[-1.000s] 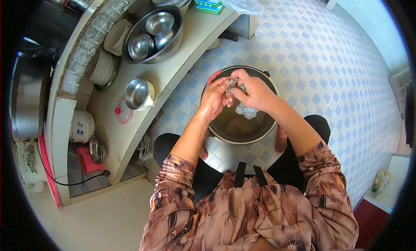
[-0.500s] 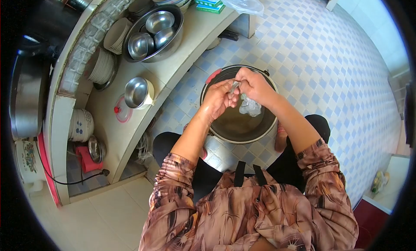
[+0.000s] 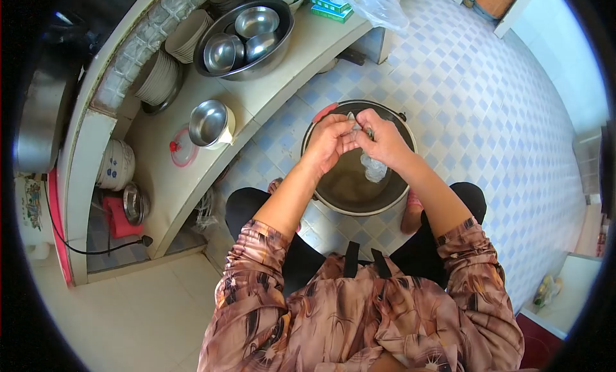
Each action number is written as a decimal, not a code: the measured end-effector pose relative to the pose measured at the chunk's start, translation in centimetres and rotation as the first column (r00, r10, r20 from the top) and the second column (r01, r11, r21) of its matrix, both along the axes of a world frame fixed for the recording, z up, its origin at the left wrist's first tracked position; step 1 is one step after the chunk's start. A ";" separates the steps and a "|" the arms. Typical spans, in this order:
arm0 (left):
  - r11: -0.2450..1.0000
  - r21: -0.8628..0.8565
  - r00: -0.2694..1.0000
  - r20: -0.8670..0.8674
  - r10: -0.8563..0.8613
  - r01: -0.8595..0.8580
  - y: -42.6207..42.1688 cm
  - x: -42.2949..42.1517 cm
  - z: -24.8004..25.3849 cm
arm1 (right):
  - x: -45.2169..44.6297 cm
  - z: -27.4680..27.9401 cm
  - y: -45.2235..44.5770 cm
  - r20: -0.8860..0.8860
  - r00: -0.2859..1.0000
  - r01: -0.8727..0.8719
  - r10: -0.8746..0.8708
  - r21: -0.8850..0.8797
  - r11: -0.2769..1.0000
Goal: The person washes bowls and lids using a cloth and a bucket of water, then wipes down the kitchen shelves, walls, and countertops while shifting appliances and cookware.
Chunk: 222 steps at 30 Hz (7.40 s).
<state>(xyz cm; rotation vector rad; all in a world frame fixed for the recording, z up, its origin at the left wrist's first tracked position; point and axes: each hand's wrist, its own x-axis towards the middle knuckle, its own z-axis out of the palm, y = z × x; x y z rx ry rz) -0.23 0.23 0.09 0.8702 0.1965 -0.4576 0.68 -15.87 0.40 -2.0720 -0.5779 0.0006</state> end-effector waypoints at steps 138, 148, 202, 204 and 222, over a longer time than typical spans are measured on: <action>0.803 0.534 0.925 0.376 0.056 -0.266 -0.9 -0.5 -4.1 | 0.4 -2.6 1.8 0.150 0.971 0.156 -0.185 0.185 0.970; 0.882 0.415 0.904 0.428 0.028 -0.224 -1.1 -0.3 -4.2 | 0.4 -2.3 1.4 0.248 0.956 0.126 -0.159 0.144 0.982; 0.988 -0.149 0.999 -0.037 0.040 -0.045 -0.3 -0.5 -0.7 | -0.1 -0.5 1.2 0.399 0.916 0.088 -0.043 -0.095 0.992; 0.988 -0.133 0.997 -0.036 0.073 -0.077 0.1 -0.2 -0.9 | -0.6 -0.6 1.5 0.398 0.917 0.035 -0.008 -0.060 0.998; 0.987 -0.150 0.998 -0.019 -0.057 0.054 0.4 -0.3 -1.2 | 1.5 -1.8 0.1 0.153 0.960 0.233 -0.235 0.032 0.972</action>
